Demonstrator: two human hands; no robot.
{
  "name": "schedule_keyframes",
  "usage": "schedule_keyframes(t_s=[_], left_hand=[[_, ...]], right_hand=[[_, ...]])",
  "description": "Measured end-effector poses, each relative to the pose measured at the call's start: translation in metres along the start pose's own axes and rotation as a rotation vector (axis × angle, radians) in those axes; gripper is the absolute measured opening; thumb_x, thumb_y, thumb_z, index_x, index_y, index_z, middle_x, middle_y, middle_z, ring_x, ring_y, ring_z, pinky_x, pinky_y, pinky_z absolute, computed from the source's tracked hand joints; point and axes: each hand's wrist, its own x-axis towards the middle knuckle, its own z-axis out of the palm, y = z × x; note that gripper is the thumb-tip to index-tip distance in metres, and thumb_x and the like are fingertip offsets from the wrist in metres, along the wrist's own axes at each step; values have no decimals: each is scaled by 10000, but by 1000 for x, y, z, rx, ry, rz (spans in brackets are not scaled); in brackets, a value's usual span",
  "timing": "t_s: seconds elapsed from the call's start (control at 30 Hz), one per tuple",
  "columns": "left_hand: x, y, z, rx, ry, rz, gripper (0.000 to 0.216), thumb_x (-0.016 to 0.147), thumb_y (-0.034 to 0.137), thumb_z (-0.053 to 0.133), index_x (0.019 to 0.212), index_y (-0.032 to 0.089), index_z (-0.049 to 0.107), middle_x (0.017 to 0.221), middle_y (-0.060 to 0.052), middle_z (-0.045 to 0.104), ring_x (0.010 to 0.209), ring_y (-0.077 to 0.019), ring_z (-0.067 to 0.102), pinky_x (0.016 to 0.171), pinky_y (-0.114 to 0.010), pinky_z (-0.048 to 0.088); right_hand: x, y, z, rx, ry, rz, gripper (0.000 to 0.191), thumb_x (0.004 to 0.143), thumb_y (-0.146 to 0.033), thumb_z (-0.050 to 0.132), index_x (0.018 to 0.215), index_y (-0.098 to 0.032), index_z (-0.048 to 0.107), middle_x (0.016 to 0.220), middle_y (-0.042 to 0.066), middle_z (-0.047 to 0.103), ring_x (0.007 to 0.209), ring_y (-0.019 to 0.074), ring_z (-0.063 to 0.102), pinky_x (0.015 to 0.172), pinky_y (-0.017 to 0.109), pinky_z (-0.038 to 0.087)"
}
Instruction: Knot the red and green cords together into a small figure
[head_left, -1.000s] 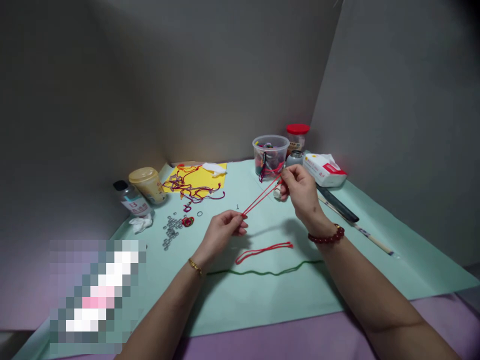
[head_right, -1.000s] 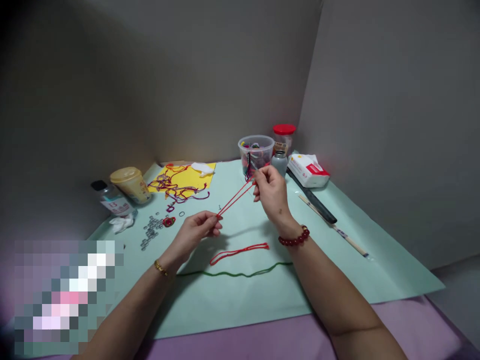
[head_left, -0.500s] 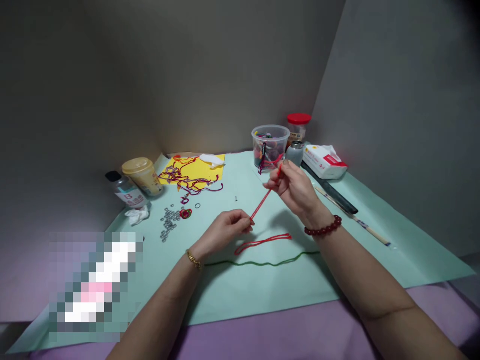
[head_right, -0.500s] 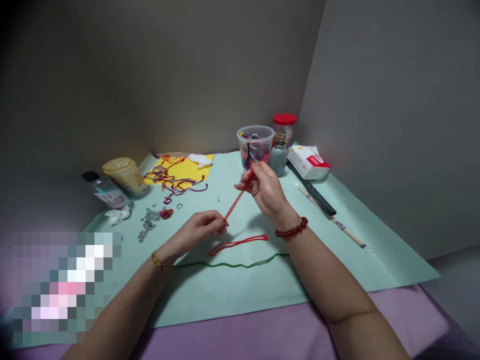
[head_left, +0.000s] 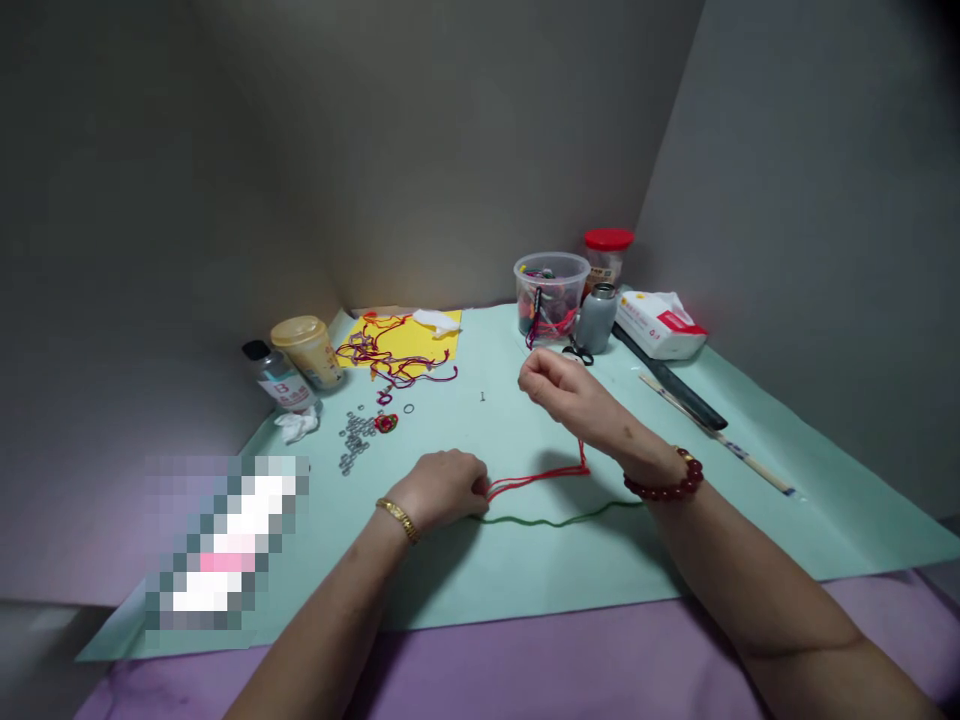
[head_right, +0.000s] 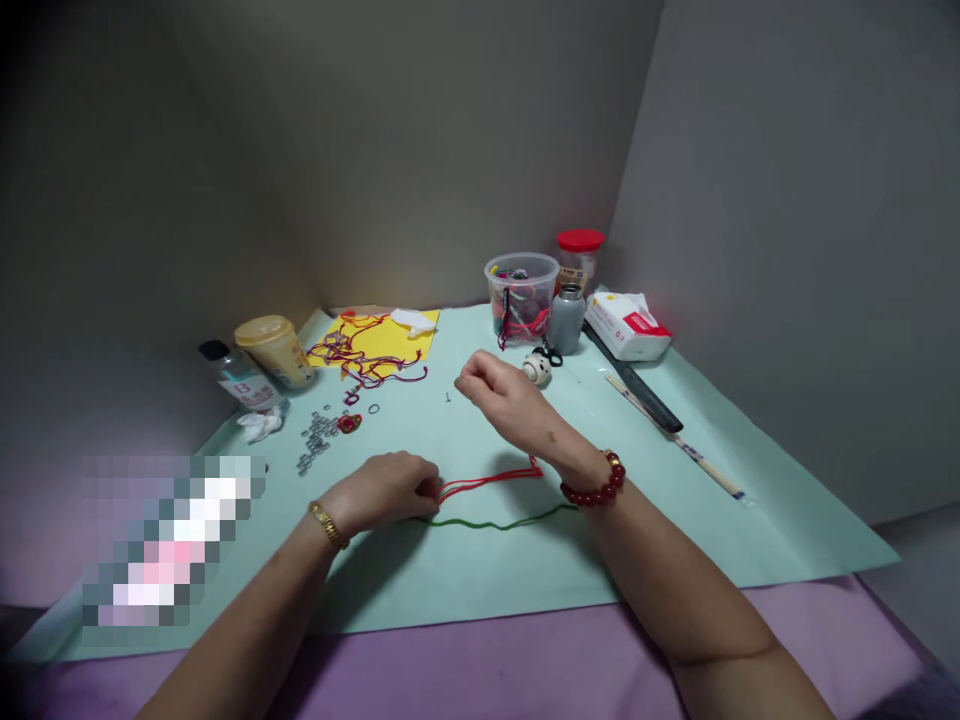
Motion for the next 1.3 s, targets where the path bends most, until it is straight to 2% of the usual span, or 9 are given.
schedule_keyframes(t_s=[0.13, 0.33, 0.53, 0.7, 0.83, 0.93, 1.03, 1.17, 1.3], left_hand=[[-3, 1, -9, -86, 49, 46, 134, 744, 300, 574, 684, 227, 670, 671, -24, 653, 588, -174, 510, 556, -270, 266], [-11, -1, -27, -255, 230, 107, 202, 813, 327, 525, 706, 191, 628, 626, 4, 604, 585, -146, 491, 556, -254, 279], [-15, -11, -37, -326, 319, 109, 245, 824, 381, 541, 723, 180, 640, 657, 0, 628, 611, -138, 511, 550, -239, 302], [-20, -17, -46, -458, 376, 107, 215, 818, 366, 568, 758, 177, 651, 696, -6, 638, 635, -137, 528, 552, -233, 336], [-17, -12, -46, -699, 500, 123, 220, 833, 364, 589, 752, 167, 646, 716, -15, 635, 679, -138, 548, 624, -240, 403], [-10, -9, -41, -977, 549, 163, 225, 826, 370, 627, 909, 170, 688, 810, -25, 656, 721, -137, 557, 692, -255, 442], [-1, -7, -33, -1140, 487, 197, 324, 797, 347, 684, 1083, 198, 706, 922, -36, 686, 779, -140, 559, 751, -267, 445], [7, -4, -21, -1287, 472, 196, 240, 797, 357, 699, 949, 176, 743, 843, -26, 679, 754, -132, 550, 761, -273, 436], [8, 2, -17, -1411, 418, 261, 208, 799, 361, 711, 809, 158, 666, 730, 8, 615, 705, -117, 541, 757, -271, 440]], right_hand=[[0, 2, 3, -113, -54, -14, 187, 915, -301, 473, 752, -210, 487, 677, -39, 476, 630, 116, 412, 578, 254, 311], [-3, 9, 26, -248, -371, 27, 161, 887, -343, 535, 935, -216, 624, 733, -11, 601, 688, 146, 513, 634, 264, 351], [-3, 18, 37, -307, -399, 11, 197, 910, -301, 490, 916, -218, 669, 745, 4, 623, 688, 146, 519, 650, 269, 350], [-4, 19, 40, -149, -413, 102, 210, 896, -316, 495, 777, -203, 625, 646, -26, 528, 618, 123, 456, 580, 245, 331], [-4, 19, 41, 149, -481, 196, 263, 894, -410, 519, 759, -193, 581, 583, -61, 374, 530, 95, 319, 494, 228, 252], [-4, 18, 39, 414, -499, 287, 333, 872, -512, 551, 787, -191, 550, 564, -90, 283, 487, 81, 203, 453, 229, 169], [-3, 17, 37, 556, -485, 334, 363, 841, -545, 596, 789, -193, 521, 566, -103, 247, 484, 76, 147, 445, 233, 125], [-3, 15, 37, 610, -496, 354, 364, 831, -535, 618, 772, -192, 509, 564, -105, 245, 482, 73, 142, 443, 237, 111], [-4, 14, 38, 606, -509, 352, 357, 839, -529, 606, 784, -184, 532, 565, -103, 245, 483, 71, 150, 444, 234, 114]])
